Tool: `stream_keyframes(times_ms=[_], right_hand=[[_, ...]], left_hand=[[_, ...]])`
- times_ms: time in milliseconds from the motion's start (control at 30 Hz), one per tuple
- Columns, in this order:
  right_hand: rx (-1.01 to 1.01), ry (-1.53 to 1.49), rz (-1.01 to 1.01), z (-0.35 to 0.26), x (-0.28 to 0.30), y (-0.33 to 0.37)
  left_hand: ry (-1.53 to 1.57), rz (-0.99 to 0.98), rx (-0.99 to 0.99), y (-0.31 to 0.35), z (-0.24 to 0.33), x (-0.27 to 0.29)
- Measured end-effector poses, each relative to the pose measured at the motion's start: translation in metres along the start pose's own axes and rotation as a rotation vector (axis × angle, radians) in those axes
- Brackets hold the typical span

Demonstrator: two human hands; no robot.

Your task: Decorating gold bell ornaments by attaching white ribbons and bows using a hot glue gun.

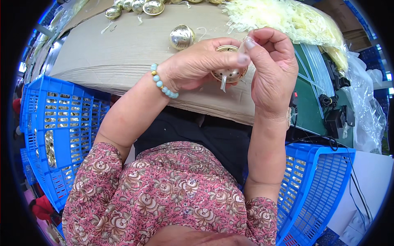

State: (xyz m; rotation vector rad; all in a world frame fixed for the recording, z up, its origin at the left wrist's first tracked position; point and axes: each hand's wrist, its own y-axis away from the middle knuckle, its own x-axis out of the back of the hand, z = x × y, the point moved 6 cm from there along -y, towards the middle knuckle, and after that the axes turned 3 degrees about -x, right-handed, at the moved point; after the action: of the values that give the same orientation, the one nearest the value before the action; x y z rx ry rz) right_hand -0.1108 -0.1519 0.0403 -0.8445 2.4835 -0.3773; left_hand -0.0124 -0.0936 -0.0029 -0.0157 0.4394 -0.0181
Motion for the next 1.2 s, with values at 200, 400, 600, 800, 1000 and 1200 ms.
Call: stream_keyframes(times_ms=[200,400,600,800,1000,1200], right_hand=[[0.266,1.2,0.282,-0.036,0.054,0.021],[-0.139,1.807,0.32,-0.028,0.102,0.04],[-0.347,1.149,0.401,-0.021,0.128,0.042],[-0.384,0.354,0.245,-0.017,0.09,0.056],[-0.333,0.241,0.108,-0.016,0.053,0.052],[-0.346,0.153,0.028,-0.002,0.04,0.056]], left_hand=[[0.108,0.077,0.009,0.0,0.0,0.019],[0.283,0.204,-0.023,-0.002,0.002,0.025],[0.34,0.293,-0.06,-0.004,0.0,0.033],[0.393,0.261,-0.094,-0.007,-0.003,0.037],[0.46,0.244,-0.105,-0.01,-0.004,0.033],[0.503,0.247,-0.157,-0.012,-0.006,0.031]])
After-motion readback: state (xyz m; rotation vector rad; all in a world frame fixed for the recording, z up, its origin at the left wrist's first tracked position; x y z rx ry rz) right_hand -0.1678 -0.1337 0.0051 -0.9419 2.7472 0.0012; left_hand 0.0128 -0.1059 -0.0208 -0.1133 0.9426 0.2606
